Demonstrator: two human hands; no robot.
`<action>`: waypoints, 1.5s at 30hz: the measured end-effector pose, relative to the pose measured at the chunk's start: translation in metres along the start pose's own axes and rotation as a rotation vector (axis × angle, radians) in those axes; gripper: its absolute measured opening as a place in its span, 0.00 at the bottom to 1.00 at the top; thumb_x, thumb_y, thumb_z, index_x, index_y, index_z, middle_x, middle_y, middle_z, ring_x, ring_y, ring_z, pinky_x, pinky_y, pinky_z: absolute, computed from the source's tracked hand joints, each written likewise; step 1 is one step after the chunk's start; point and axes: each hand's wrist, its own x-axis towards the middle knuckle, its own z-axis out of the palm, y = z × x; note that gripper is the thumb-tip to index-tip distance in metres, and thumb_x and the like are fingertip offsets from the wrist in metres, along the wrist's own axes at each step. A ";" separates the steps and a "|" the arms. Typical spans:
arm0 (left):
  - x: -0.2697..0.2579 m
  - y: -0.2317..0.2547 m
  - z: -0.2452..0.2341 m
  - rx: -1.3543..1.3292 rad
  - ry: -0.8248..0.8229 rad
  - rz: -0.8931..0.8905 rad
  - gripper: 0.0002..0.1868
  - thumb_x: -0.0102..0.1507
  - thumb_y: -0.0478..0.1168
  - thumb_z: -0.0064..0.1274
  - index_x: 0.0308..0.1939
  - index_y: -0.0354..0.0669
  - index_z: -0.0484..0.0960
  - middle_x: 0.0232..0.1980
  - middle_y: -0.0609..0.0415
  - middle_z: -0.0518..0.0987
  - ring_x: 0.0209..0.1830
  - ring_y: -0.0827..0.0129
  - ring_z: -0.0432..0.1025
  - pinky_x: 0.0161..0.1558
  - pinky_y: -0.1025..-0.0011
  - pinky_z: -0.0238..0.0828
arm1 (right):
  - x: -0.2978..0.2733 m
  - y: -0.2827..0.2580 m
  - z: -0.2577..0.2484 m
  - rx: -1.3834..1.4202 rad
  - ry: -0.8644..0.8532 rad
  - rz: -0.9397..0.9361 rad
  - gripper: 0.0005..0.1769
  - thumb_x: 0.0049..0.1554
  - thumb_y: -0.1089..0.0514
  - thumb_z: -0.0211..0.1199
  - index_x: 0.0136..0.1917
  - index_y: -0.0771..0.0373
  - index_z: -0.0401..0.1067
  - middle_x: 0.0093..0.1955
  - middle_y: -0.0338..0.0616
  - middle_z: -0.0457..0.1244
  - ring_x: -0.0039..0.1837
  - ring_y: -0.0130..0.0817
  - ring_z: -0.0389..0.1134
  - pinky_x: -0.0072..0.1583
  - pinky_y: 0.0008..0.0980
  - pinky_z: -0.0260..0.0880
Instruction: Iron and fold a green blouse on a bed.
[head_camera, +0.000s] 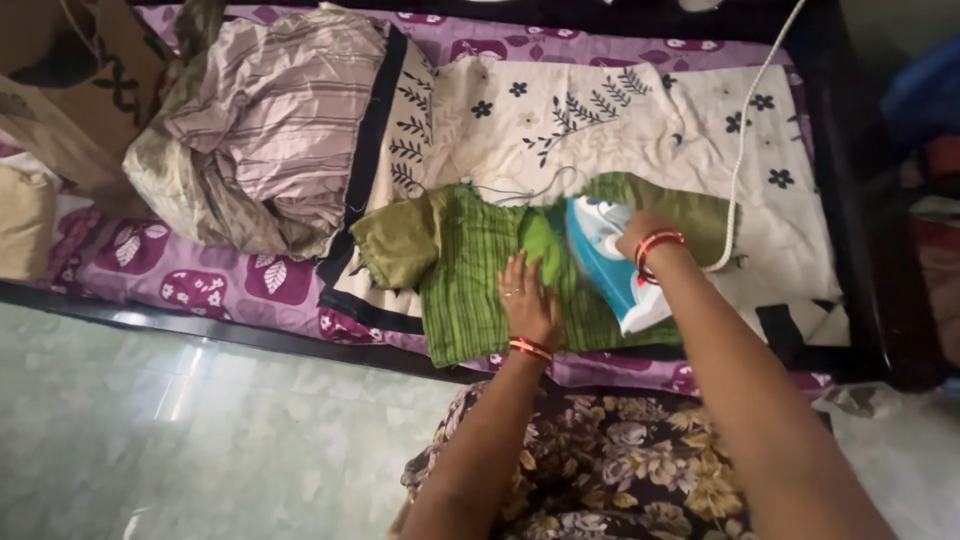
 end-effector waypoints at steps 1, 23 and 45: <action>-0.001 0.000 0.001 -0.007 -0.007 0.003 0.30 0.62 0.37 0.48 0.70 0.39 0.67 0.78 0.40 0.61 0.81 0.43 0.50 0.80 0.43 0.36 | -0.020 0.005 -0.009 0.001 0.001 0.010 0.25 0.54 0.52 0.67 0.61 0.67 0.75 0.64 0.65 0.65 0.66 0.58 0.67 0.65 0.48 0.68; 0.005 -0.004 0.033 0.008 -0.037 0.186 0.24 0.61 0.36 0.53 0.62 0.40 0.73 0.64 0.43 0.74 0.66 0.47 0.67 0.69 0.48 0.57 | 0.120 0.188 -0.069 1.288 0.945 0.008 0.29 0.46 0.61 0.74 0.61 0.56 0.72 0.57 0.48 0.69 0.54 0.43 0.70 0.55 0.43 0.72; 0.029 -0.039 0.044 -0.009 -0.032 -0.007 0.24 0.62 0.33 0.53 0.63 0.41 0.73 0.65 0.42 0.75 0.67 0.45 0.67 0.69 0.49 0.58 | 0.183 0.172 0.015 1.818 0.815 -0.079 0.35 0.51 0.76 0.67 0.71 0.69 0.65 0.65 0.47 0.66 0.62 0.40 0.70 0.65 0.39 0.73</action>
